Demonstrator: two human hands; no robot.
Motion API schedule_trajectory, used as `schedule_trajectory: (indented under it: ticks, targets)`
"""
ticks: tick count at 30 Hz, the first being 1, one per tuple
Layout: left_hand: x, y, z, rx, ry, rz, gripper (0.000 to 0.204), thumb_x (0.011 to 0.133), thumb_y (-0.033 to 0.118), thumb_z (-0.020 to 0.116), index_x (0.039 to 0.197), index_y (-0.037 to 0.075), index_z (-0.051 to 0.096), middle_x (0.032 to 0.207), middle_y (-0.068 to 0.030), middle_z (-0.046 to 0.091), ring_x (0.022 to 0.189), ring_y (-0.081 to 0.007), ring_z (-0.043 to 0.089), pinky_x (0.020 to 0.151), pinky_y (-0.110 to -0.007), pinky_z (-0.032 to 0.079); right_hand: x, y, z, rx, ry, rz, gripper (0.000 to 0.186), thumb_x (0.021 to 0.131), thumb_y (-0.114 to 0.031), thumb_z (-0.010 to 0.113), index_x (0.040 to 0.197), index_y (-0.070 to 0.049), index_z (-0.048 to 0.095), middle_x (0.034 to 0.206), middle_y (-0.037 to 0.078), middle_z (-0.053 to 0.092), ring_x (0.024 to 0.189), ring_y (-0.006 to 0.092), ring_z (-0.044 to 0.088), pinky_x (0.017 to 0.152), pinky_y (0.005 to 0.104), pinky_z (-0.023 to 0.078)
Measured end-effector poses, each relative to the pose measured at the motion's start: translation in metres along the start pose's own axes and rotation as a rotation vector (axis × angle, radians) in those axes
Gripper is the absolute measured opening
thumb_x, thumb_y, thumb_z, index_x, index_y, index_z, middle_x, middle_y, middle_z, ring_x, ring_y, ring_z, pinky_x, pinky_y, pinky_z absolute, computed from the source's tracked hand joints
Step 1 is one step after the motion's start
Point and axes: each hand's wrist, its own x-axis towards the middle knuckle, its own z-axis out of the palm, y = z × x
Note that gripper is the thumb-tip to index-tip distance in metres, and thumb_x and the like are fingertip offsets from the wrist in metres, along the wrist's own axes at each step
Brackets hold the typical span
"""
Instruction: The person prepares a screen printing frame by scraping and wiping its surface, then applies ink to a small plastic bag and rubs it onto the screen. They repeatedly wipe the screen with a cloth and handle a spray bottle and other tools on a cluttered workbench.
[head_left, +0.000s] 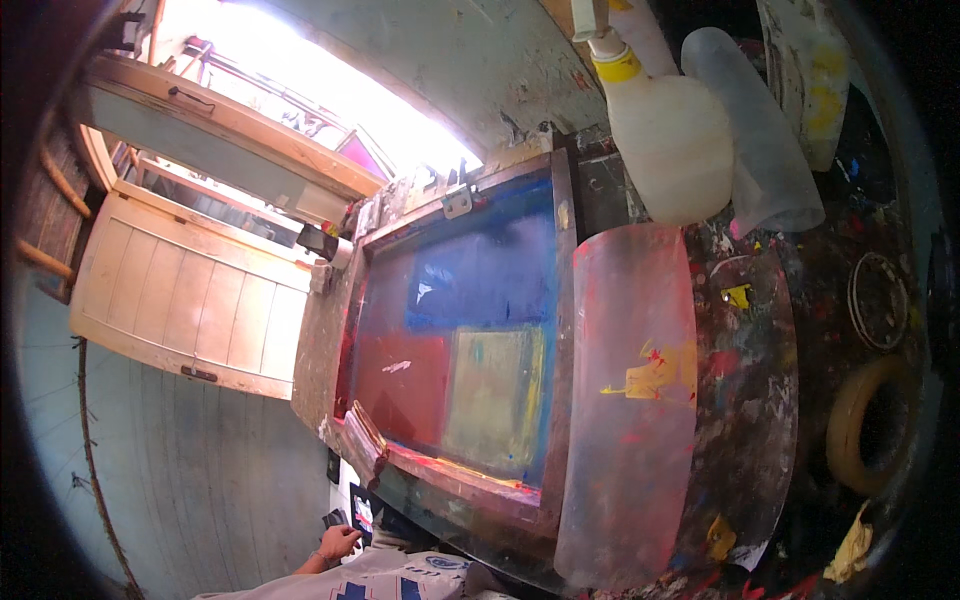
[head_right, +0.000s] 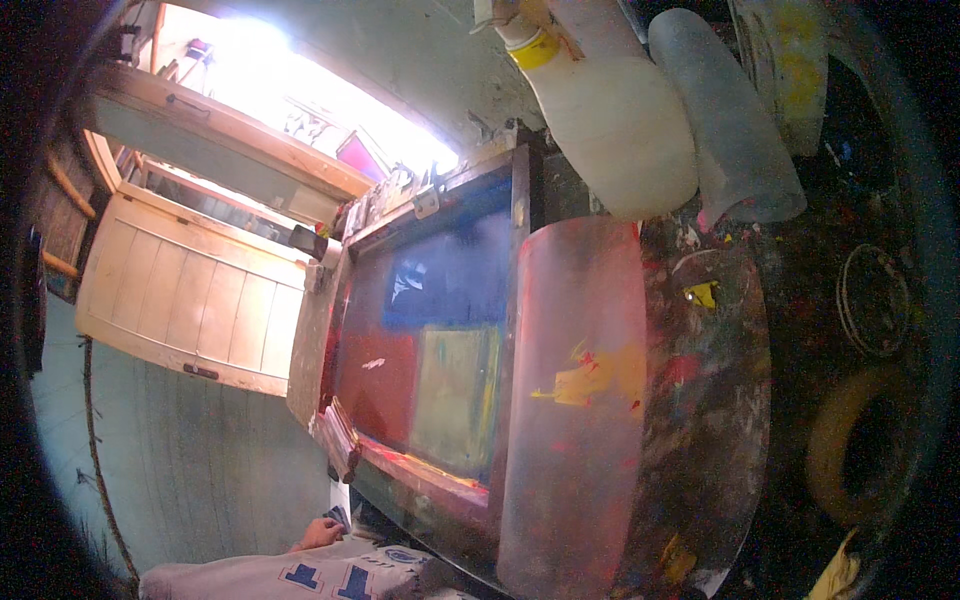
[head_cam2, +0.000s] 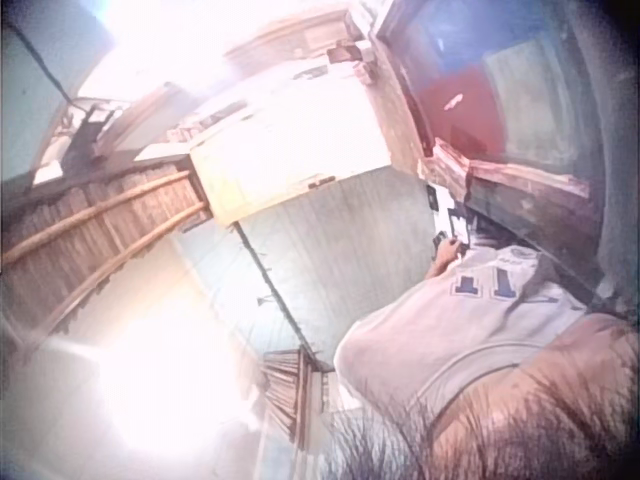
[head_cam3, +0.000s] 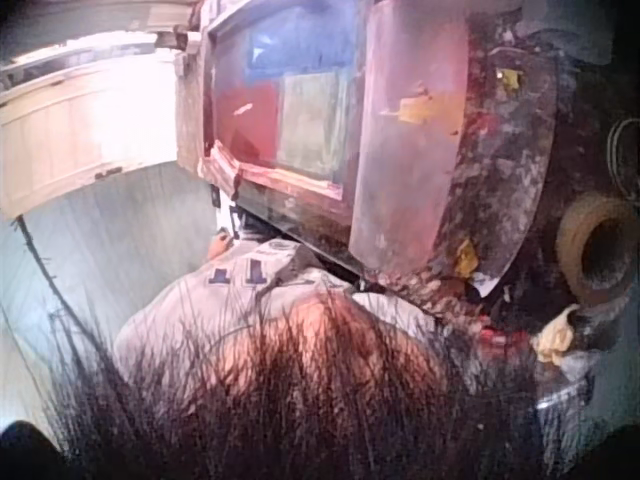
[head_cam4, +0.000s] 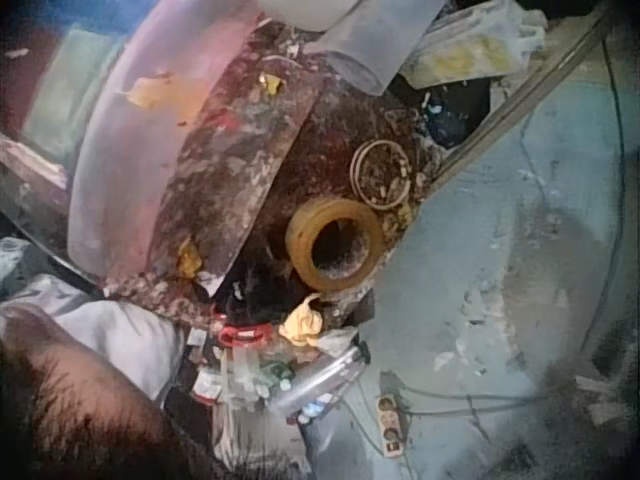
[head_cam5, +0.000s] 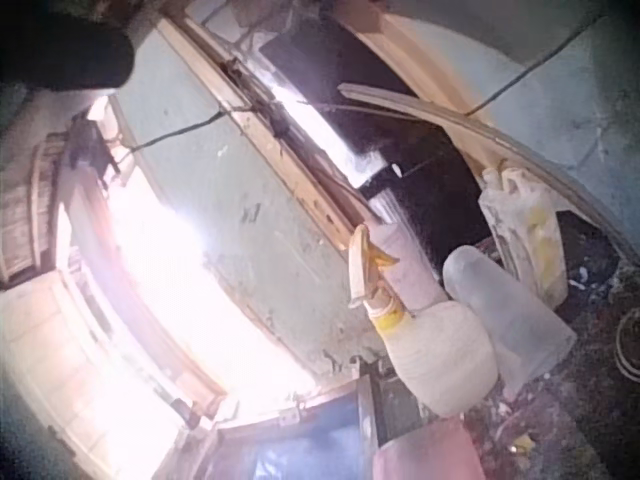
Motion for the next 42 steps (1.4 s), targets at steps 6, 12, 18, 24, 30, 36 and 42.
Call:
schedule_trajectory:
  ticks: [6,12,18,24,30,36,42]
  targets:
    - [0.041,-0.046,0.021,-0.115,-0.119,0.161,0.026,0.097,0.022,0.068,0.101,-0.003,0.073,0.076,-0.0090,0.073,0.065,-0.0164,0.069,0.059,-0.032,0.053,-0.034,0.007,-0.013,0.003,0.102,0.011,0.036,0.080,-0.014,0.076,0.114,-0.003,0.070,0.090,0.015,0.073,0.090,0.0370,0.071,0.087,0.0436,0.055]
    - [0.212,-0.141,0.032,0.289,-0.229,0.377,0.025,0.098,0.020,0.067,0.102,-0.004,0.071,0.083,-0.0092,0.074,0.075,-0.0191,0.069,0.068,-0.035,0.054,-0.070,0.017,-0.057,0.013,0.234,0.051,0.037,0.080,-0.013,0.076,0.114,-0.003,0.070,0.090,0.015,0.074,0.089,0.0368,0.071,0.087,0.0432,0.055]
    - [0.053,0.044,-0.029,-0.202,-0.260,0.750,0.018,0.103,0.015,0.060,0.101,-0.001,0.067,0.080,-0.0068,0.068,0.065,-0.0117,0.060,0.055,-0.028,0.047,-0.097,0.011,-0.123,0.169,0.356,-0.010,0.039,0.079,-0.014,0.078,0.115,-0.004,0.071,0.091,0.015,0.074,0.089,0.0331,0.072,0.086,0.0409,0.055]
    - [-0.001,0.083,-0.033,-0.262,-0.274,0.909,0.016,0.102,0.011,0.059,0.102,-0.003,0.066,0.080,-0.0040,0.065,0.070,-0.0093,0.058,0.062,-0.025,0.044,-0.102,0.064,-0.132,0.583,0.460,-0.021,0.016,0.092,-0.008,0.071,0.106,-0.001,0.075,0.090,0.003,0.075,0.074,0.0145,0.067,0.068,0.0320,0.053]
    - [-0.089,0.152,-0.028,-0.355,-0.666,1.215,0.014,0.091,0.001,0.062,0.102,-0.006,0.067,0.084,-0.0132,0.069,0.078,-0.0198,0.069,0.072,-0.030,0.052,-0.162,0.022,-0.185,0.916,0.268,0.129,0.021,0.096,-0.003,0.064,0.115,0.003,0.073,0.096,0.001,0.073,0.084,0.0072,0.062,0.075,0.0246,0.049]
    - [-0.215,0.295,0.079,-0.168,-0.659,2.130,0.050,0.089,0.009,0.070,0.137,0.002,0.056,0.122,-0.0199,0.063,0.114,-0.0370,0.063,0.090,-0.043,0.055,-0.221,-0.021,-0.227,0.838,0.209,-0.077,0.027,0.094,-0.002,0.065,0.119,0.000,0.073,0.091,-0.002,0.070,0.077,0.0062,0.059,0.069,0.0237,0.048]
    - [-0.228,0.313,0.160,0.025,-0.418,2.103,0.037,0.090,0.007,0.066,0.127,0.003,0.064,0.114,-0.0174,0.070,0.101,-0.0343,0.069,0.081,-0.044,0.058,-0.256,-0.028,-0.241,1.002,0.017,-0.005,0.022,0.095,0.000,0.063,0.115,0.004,0.072,0.102,0.004,0.073,0.091,0.0109,0.066,0.083,0.0255,0.053]
